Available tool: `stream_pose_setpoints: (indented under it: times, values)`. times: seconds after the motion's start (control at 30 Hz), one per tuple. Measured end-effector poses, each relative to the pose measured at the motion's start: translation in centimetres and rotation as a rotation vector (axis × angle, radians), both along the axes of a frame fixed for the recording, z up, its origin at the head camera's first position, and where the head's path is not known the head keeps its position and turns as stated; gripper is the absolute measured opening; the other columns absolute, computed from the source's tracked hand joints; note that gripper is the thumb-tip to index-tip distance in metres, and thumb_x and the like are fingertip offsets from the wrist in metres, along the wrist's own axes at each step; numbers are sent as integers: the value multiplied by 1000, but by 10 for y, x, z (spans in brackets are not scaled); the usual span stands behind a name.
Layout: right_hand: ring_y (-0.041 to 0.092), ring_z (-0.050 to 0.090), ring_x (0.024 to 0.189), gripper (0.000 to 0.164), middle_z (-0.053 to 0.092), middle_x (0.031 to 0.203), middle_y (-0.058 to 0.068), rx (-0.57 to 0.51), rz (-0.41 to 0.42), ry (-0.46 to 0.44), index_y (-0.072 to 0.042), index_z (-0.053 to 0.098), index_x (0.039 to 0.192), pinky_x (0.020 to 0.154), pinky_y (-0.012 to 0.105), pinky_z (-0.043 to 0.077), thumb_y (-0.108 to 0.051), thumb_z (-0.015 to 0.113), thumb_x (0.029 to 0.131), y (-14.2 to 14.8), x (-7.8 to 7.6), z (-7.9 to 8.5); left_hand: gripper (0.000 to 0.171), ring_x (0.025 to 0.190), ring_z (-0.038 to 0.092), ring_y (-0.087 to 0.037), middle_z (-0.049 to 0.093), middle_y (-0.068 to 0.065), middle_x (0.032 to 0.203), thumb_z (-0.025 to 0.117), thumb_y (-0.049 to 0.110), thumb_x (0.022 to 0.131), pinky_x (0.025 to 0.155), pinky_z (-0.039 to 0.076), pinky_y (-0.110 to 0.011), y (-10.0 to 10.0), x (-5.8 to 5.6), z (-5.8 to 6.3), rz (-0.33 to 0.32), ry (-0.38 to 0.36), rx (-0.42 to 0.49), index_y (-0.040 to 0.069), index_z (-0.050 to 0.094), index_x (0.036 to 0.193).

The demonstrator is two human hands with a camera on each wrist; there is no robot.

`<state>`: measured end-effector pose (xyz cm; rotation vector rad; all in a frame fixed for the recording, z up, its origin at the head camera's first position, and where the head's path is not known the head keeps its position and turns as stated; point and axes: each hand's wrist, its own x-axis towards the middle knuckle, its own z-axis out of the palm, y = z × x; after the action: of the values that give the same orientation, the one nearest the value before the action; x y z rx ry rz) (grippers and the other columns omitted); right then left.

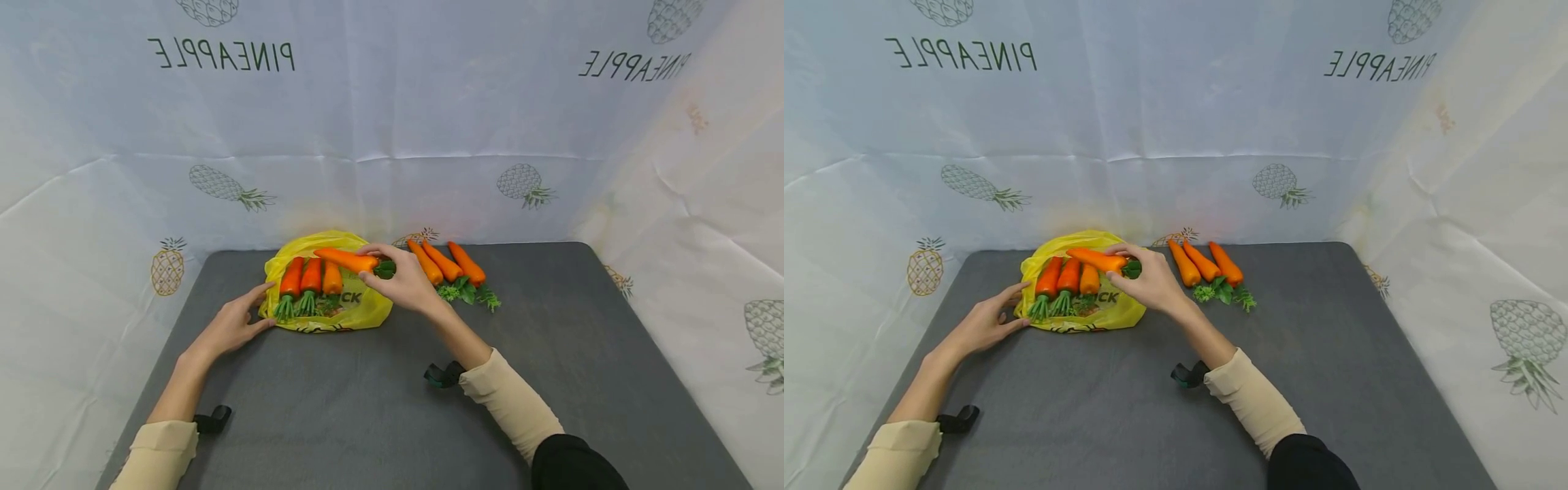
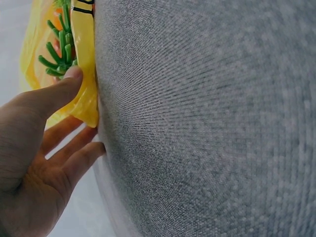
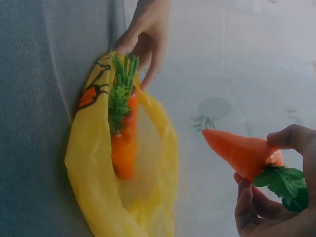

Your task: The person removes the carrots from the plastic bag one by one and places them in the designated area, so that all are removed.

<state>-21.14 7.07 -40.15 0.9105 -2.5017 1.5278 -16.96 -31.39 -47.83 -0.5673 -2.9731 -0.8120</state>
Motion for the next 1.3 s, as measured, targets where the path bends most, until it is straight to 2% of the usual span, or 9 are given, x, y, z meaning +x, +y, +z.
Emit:
stream_pose_setpoints:
  times: [0.43,0.8,1.03,1.3]
  values:
    - [32,71,115,37,76,131,15,-81,-111,72,-9,73,135,102,48,55,-16,80,100,45,-3,15,78,124,71,-49,66,-33,143,81,17,100,91,62,-64,0,-1,0,-1,-2,-4,3,40,165]
    - [33,67,119,36,74,132,16,-127,-209,53,-10,73,135,103,51,51,-16,79,100,85,-9,24,78,125,70,-49,67,-33,142,81,17,100,92,61,-65,0,-1,1,0,-5,2,3,40,165]
    - [34,67,119,36,74,129,19,-126,-268,65,-9,73,135,103,49,50,-16,80,101,108,-13,21,78,124,70,-50,67,-34,141,81,15,100,92,61,-65,0,-1,0,-6,-2,2,3,41,165]
    - [34,64,122,37,73,131,22,-121,-333,26,-8,71,138,108,52,45,-16,77,103,136,-15,16,78,123,71,-49,68,-33,140,82,15,99,90,62,-63,-1,0,0,-2,3,-6,3,41,164]
